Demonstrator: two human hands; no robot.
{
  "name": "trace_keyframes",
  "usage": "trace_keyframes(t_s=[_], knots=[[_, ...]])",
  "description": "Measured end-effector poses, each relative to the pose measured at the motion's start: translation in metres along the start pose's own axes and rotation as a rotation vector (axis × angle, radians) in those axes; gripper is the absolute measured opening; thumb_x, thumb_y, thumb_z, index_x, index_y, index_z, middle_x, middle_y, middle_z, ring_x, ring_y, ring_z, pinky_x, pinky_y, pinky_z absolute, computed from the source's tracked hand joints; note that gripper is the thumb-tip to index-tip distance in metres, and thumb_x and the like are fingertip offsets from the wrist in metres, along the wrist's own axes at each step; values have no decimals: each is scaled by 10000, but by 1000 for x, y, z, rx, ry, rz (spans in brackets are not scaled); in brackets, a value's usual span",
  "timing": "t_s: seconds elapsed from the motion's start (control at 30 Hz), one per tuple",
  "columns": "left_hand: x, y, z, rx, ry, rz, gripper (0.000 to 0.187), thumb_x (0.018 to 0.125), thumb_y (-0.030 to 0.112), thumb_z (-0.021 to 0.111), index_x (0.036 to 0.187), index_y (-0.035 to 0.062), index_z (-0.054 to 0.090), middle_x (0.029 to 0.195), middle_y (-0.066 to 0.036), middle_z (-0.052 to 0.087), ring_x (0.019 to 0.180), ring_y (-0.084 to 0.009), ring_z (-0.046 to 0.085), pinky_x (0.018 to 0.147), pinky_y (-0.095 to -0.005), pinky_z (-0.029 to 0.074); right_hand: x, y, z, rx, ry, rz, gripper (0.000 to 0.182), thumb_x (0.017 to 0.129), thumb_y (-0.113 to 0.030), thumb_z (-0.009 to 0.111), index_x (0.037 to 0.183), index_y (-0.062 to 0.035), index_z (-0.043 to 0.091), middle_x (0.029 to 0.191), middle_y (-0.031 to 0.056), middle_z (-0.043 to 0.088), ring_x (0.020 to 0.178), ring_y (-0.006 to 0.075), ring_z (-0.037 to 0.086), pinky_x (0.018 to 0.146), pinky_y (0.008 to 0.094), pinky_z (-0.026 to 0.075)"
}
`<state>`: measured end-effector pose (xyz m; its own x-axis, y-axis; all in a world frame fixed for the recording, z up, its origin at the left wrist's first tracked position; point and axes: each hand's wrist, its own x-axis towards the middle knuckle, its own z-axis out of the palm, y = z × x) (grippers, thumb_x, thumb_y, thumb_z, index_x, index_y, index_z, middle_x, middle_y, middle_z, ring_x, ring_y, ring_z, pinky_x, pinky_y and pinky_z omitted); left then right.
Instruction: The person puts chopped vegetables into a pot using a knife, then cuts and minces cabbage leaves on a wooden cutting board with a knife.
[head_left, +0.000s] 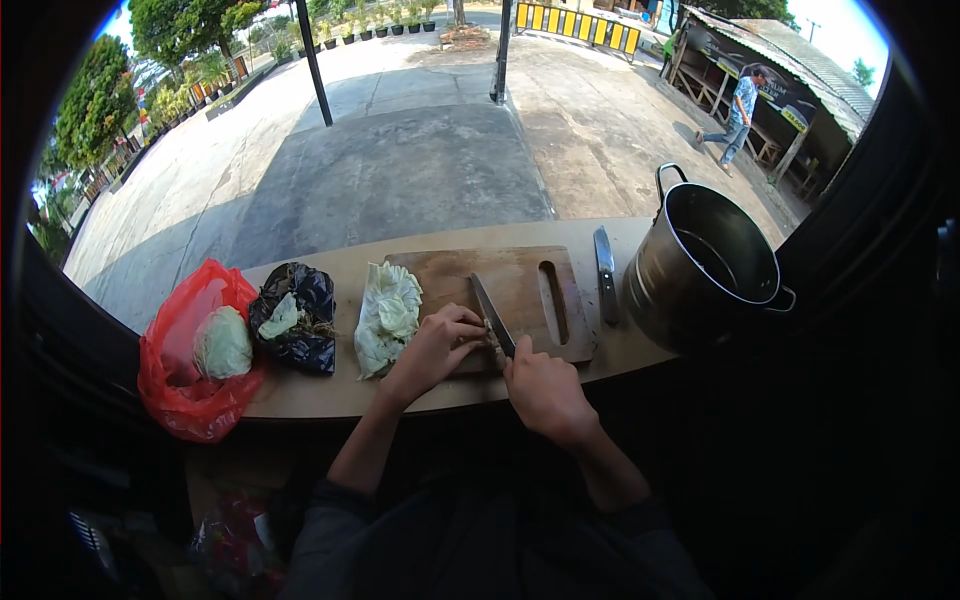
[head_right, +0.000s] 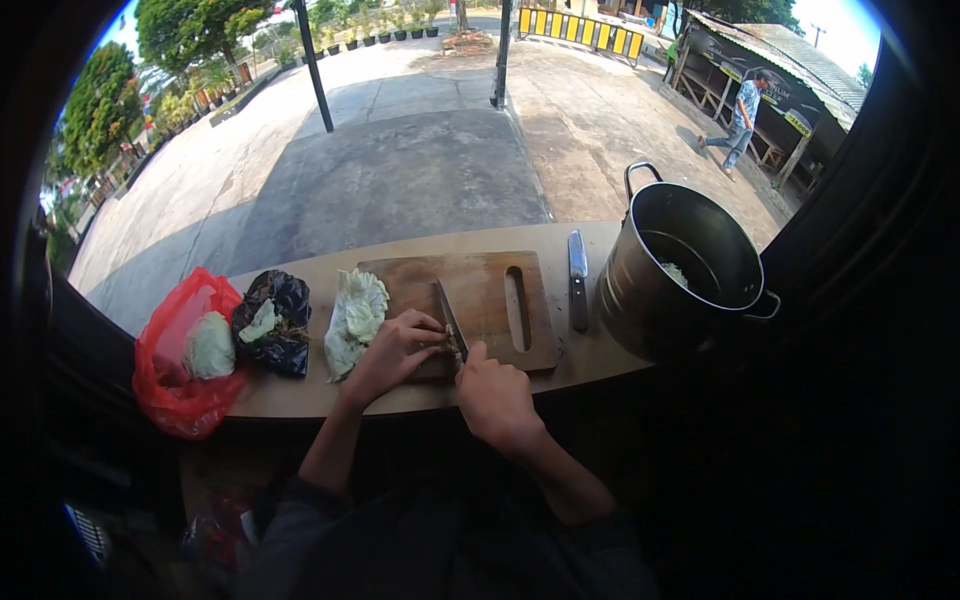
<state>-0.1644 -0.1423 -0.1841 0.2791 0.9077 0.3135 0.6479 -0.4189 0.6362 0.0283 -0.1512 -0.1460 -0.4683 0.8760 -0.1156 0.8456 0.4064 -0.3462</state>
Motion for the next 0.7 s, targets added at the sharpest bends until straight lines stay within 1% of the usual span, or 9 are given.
trace_keyframes(t_s=[0.03, 0.1, 0.2, 0.23, 0.3, 0.43, 0.5, 0.63, 0.7], knots=[[-1, 0, 4, 1, 1, -1, 265, 791, 51, 706, 1047, -17, 702, 1067, -147, 654, 1016, -294, 608, 909, -370, 487, 0, -3, 2, 10, -10, 23, 220, 976, -224, 458, 988, -5, 451, 769, 220, 673, 761, 390, 688, 671, 474, 546], [-3, -2, 11, -24, 133, -9, 208, 756, 12, 715, 963, 1, 727, 1035, -121, 675, 932, -279, 642, 838, -351, 515, 6, -9, 20, 14, 27, 49, 215, 971, -218, 460, 988, -4, 451, 776, 224, 673, 764, 389, 688, 671, 472, 547], [-5, 0, 14, -20, 194, 15, 268, 749, 1, 719, 1017, 16, 711, 989, -114, 678, 902, -271, 657, 818, -343, 522, 23, -2, 20, 17, 54, 40, 205, 965, -208, 461, 988, -5, 447, 780, 232, 671, 770, 392, 688, 672, 474, 547], [-7, 3, 15, -20, 189, 15, 268, 749, 1, 719, 1017, 16, 711, 989, -114, 678, 902, -271, 657, 818, -343, 522, 27, 1, 17, 25, 50, 3, 199, 964, -204, 460, 988, -7, 443, 777, 237, 670, 772, 395, 687, 672, 476, 546], [-5, 11, 16, -102, 222, -143, 293, 752, -17, 708, 1042, 12, 679, 984, -113, 677, 942, -246, 663, 828, -329, 520, 19, 1, 5, 20, 20, 3, 195, 962, -200, 460, 985, -8, 442, 779, 236, 670, 771, 402, 684, 672, 481, 544], [-9, 8, 26, -155, 294, -135, 273, 773, -5, 704, 1036, 9, 633, 951, -131, 658, 909, -259, 655, 831, -344, 511, 14, -11, 18, 64, 10, 72, 195, 958, -197, 469, 985, -7, 435, 797, 233, 673, 783, 417, 678, 677, 488, 541], [-9, 11, 27, -190, 330, -198, 219, 743, -48, 695, 948, 6, 642, 991, -109, 676, 946, -225, 681, 842, -318, 518, 25, -5, 17, 49, 28, 29, 202, 954, -199, 479, 987, -6, 431, 800, 236, 673, 780, 420, 678, 679, 490, 541], [-10, 10, 31, -78, 358, -178, 220, 735, -48, 706, 937, 7, 640, 984, -108, 675, 927, -220, 687, 835, -313, 520, 20, 2, 4, 16, -10, -48, 216, 949, -205, 493, 995, -10, 412, 805, 242, 674, 785, 416, 680, 687, 492, 540], [-12, 14, 33, -147, 409, -253, 215, 734, -46, 710, 929, 10, 639, 953, -107, 672, 917, -217, 689, 826, -314, 521, 15, -9, 13, 25, -1, 13, 215, 952, -206, 489, 995, -8, 418, 809, 238, 675, 790, 413, 680, 688, 489, 540]])
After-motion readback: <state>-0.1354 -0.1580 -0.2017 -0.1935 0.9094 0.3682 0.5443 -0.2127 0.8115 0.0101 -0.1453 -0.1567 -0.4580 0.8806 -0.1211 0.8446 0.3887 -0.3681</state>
